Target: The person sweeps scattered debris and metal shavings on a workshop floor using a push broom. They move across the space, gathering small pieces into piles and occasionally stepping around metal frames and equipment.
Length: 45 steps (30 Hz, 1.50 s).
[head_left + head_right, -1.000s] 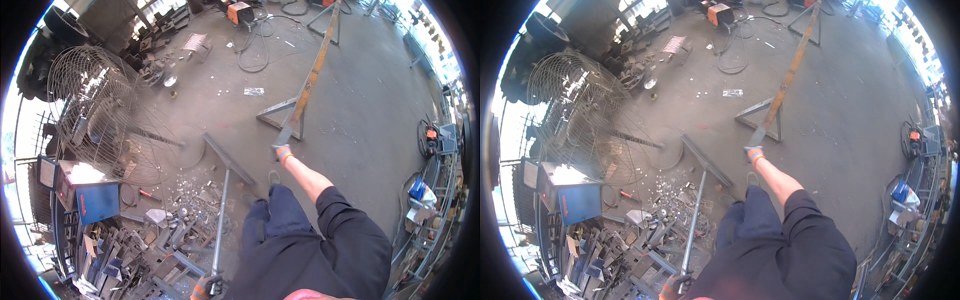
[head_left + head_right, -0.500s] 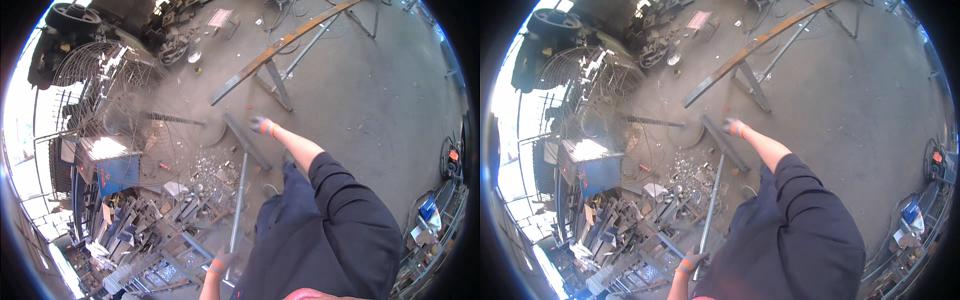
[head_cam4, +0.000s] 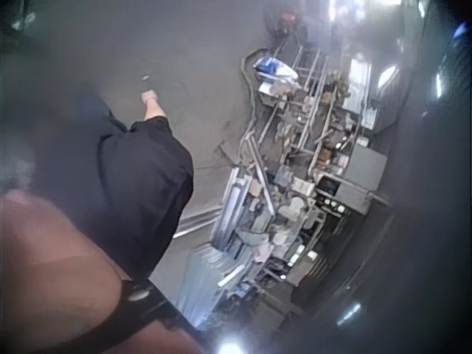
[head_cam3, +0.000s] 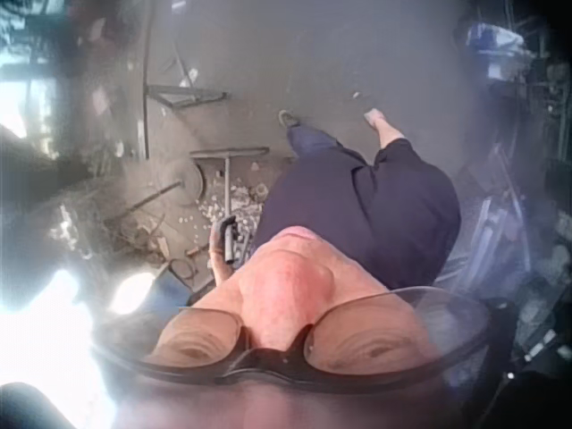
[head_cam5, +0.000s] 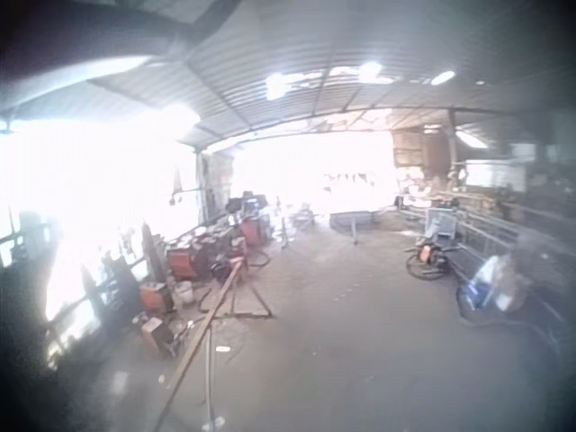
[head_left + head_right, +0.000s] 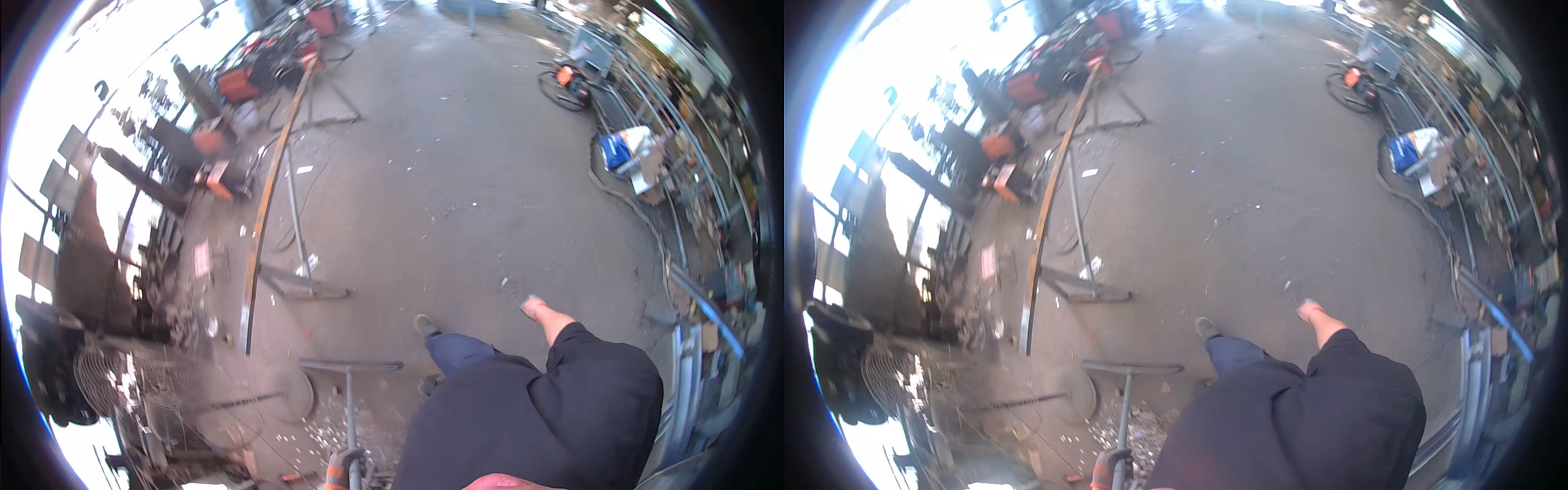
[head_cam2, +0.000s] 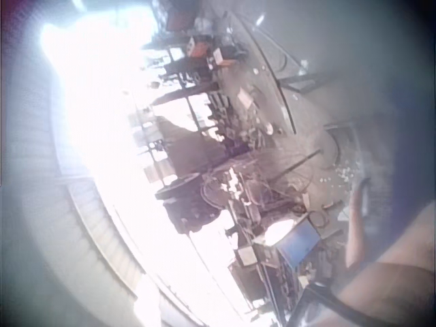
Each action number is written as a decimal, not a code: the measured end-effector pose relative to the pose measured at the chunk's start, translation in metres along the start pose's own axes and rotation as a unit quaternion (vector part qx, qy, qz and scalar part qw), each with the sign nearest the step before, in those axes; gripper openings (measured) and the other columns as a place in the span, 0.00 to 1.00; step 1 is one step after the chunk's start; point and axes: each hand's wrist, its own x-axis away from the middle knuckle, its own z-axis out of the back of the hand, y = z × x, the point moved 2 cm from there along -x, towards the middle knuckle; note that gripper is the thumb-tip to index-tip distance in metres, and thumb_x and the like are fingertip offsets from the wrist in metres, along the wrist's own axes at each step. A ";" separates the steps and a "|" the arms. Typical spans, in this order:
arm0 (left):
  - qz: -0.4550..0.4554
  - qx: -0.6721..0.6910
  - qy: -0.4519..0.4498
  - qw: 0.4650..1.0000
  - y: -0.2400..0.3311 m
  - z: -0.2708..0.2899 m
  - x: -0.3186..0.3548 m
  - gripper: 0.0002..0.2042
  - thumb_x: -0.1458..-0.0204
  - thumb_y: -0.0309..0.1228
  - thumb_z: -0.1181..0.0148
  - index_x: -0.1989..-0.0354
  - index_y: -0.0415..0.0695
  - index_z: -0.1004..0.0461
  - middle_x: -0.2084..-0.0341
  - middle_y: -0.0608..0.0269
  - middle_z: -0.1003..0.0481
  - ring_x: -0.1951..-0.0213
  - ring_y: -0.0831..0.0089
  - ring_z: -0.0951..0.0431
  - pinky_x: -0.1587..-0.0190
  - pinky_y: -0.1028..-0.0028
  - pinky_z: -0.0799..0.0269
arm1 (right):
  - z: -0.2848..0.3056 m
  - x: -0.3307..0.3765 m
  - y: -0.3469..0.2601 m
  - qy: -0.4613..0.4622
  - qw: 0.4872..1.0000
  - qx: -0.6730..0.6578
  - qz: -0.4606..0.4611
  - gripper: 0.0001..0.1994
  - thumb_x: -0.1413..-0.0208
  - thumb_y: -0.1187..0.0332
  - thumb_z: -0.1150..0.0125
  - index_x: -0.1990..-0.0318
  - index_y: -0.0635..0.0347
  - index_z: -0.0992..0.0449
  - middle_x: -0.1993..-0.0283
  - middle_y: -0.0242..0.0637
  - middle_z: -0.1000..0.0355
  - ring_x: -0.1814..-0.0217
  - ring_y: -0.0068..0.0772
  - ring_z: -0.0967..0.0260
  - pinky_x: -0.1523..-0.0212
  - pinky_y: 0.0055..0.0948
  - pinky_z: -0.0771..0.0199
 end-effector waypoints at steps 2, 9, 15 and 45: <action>0.031 0.023 -0.008 0.999 0.022 -0.015 0.025 0.10 0.47 0.29 0.34 0.61 0.39 0.23 0.79 0.66 0.28 0.80 0.74 0.27 0.79 0.74 0.33 | -0.071 0.037 0.003 -0.029 0.999 -0.026 -0.011 0.16 0.42 0.67 0.40 0.47 0.50 0.17 0.42 0.37 0.21 0.40 0.39 0.23 0.41 0.40 0.24; 0.052 -0.054 -0.100 0.992 0.118 -0.178 0.035 0.10 0.46 0.30 0.35 0.59 0.38 0.23 0.78 0.67 0.28 0.79 0.76 0.28 0.78 0.76 0.33 | -0.159 0.047 -0.053 -0.055 0.937 -0.333 -0.086 0.21 0.34 0.63 0.55 0.38 0.56 0.25 0.29 0.40 0.34 0.27 0.45 0.37 0.28 0.42 0.37; -0.069 -0.230 -0.213 0.947 0.224 -0.410 -0.015 0.13 0.43 0.30 0.37 0.53 0.37 0.26 0.77 0.67 0.28 0.78 0.78 0.28 0.77 0.77 0.33 | -0.131 0.022 0.056 0.066 0.808 -0.562 -0.163 0.29 0.34 0.51 0.57 0.29 0.51 0.35 0.24 0.38 0.41 0.23 0.45 0.44 0.24 0.38 0.45; -0.273 -0.869 -0.386 0.147 0.835 -1.100 -0.209 0.41 0.45 0.42 0.39 0.24 0.48 0.49 0.57 0.47 0.19 0.57 0.51 0.19 0.52 0.54 0.24 | 0.286 -0.192 0.651 0.310 -0.306 -0.896 -0.088 0.18 0.43 0.48 0.33 0.77 0.43 0.30 0.83 0.22 0.35 0.81 0.27 0.36 0.67 0.35 0.26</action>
